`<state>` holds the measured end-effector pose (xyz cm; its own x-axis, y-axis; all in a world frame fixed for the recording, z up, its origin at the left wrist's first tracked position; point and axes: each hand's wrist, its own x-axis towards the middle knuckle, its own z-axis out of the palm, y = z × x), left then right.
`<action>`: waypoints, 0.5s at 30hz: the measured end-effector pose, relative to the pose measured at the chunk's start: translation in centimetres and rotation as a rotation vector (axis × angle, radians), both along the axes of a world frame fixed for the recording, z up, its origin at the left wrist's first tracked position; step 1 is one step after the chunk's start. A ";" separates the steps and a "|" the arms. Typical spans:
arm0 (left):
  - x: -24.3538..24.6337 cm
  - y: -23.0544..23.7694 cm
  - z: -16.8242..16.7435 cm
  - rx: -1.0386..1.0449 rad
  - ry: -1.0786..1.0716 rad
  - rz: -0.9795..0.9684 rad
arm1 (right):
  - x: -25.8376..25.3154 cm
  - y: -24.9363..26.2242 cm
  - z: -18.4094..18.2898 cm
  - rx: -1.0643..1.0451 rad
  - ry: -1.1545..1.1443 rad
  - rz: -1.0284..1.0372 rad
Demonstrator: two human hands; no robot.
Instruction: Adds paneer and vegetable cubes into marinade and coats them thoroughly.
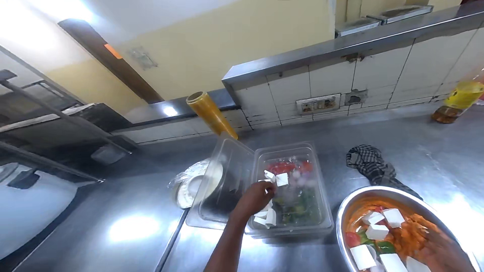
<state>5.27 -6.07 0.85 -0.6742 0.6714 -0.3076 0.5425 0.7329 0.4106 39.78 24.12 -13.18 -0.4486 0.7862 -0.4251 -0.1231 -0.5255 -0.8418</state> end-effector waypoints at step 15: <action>6.8 -1.2 -1.7 -0.365 0.152 0.121 | -0.2 -0.4 -0.2 0.008 0.021 -0.011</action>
<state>12.02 -7.22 -0.89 -0.7979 0.4497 -0.4013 0.4778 0.8778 0.0336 39.61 23.75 -13.38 -0.4483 0.7945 -0.4096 -0.1467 -0.5174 -0.8431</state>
